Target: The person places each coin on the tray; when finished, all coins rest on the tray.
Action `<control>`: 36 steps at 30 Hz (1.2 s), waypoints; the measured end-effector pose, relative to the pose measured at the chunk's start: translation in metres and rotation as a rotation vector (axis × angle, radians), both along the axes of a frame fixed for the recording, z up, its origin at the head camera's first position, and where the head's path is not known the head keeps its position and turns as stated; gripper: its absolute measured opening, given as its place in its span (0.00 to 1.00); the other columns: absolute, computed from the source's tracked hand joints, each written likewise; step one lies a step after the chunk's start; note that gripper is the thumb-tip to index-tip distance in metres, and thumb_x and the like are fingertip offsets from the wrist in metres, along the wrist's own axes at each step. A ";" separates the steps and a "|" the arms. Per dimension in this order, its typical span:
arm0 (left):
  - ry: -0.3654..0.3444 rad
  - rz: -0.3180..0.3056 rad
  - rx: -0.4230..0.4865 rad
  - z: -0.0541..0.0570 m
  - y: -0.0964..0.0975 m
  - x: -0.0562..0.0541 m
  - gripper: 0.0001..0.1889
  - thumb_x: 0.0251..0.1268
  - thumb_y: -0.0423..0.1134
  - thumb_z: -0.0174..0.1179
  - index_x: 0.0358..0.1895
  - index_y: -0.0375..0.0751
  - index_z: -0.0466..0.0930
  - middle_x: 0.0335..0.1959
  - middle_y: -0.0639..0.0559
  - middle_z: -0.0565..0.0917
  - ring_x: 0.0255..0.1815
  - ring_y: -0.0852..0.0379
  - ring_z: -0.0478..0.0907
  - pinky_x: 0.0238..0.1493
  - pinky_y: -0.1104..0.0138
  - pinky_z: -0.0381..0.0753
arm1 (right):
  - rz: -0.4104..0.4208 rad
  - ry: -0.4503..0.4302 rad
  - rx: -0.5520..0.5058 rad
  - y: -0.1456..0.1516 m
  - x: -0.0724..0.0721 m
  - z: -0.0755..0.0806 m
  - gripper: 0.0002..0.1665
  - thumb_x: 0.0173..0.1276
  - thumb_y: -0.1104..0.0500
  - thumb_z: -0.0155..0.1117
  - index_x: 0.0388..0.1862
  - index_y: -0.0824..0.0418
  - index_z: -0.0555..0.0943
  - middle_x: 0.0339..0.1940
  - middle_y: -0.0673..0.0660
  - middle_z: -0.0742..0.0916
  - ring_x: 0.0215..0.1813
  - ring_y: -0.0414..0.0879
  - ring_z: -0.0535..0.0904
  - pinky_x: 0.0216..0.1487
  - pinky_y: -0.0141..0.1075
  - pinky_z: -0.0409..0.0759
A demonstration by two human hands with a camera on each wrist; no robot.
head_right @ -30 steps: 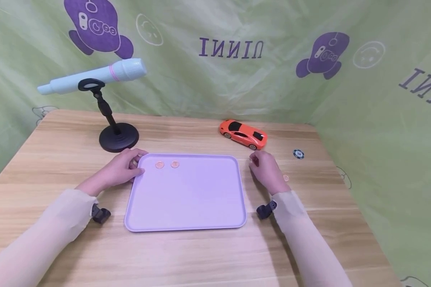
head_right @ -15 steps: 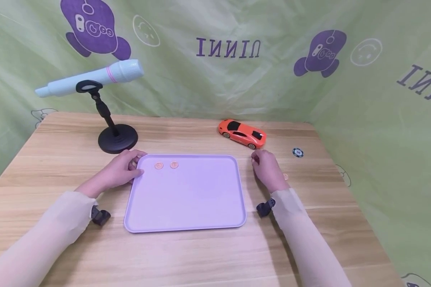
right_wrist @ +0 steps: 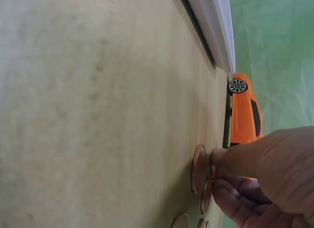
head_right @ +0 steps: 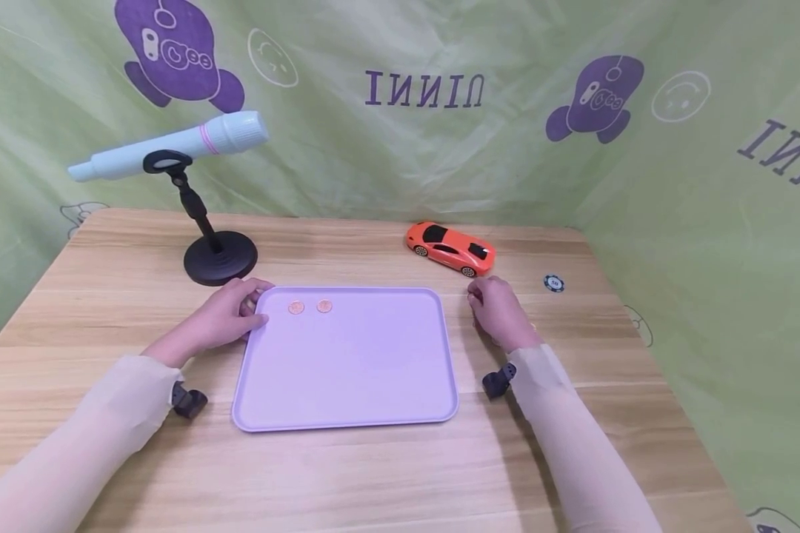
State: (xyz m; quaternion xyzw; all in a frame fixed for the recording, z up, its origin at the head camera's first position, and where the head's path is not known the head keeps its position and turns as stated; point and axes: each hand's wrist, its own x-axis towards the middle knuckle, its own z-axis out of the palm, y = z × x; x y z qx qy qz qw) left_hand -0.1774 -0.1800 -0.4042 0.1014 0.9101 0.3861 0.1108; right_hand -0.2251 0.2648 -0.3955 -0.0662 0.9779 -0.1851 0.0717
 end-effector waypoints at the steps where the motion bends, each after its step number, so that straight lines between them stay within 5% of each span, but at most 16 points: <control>1: -0.002 0.000 -0.001 0.000 0.000 0.000 0.28 0.66 0.28 0.60 0.68 0.28 0.66 0.52 0.32 0.68 0.39 0.50 0.79 0.32 0.67 0.83 | 0.009 -0.002 0.009 0.001 0.000 0.000 0.16 0.75 0.63 0.58 0.58 0.68 0.79 0.51 0.67 0.83 0.51 0.58 0.77 0.61 0.55 0.78; 21: -0.003 0.008 0.007 0.000 0.001 0.001 0.27 0.66 0.28 0.60 0.68 0.29 0.66 0.51 0.33 0.68 0.38 0.50 0.79 0.30 0.68 0.83 | 0.006 0.036 -0.063 -0.007 0.007 0.005 0.11 0.72 0.62 0.62 0.52 0.61 0.81 0.46 0.60 0.82 0.45 0.53 0.77 0.50 0.47 0.82; 28: 0.002 0.005 -0.004 -0.001 0.000 0.000 0.28 0.66 0.29 0.59 0.68 0.29 0.66 0.51 0.33 0.68 0.40 0.48 0.79 0.32 0.68 0.83 | 0.084 0.156 -0.265 -0.035 0.010 0.010 0.10 0.67 0.63 0.68 0.46 0.63 0.82 0.39 0.59 0.87 0.41 0.49 0.81 0.45 0.39 0.82; 36: 0.012 0.004 0.001 -0.001 0.000 0.001 0.27 0.66 0.28 0.59 0.68 0.28 0.67 0.51 0.32 0.68 0.40 0.48 0.79 0.33 0.67 0.83 | 0.148 0.063 -0.449 -0.072 0.008 0.007 0.09 0.65 0.61 0.71 0.43 0.62 0.85 0.37 0.59 0.88 0.36 0.45 0.81 0.38 0.28 0.79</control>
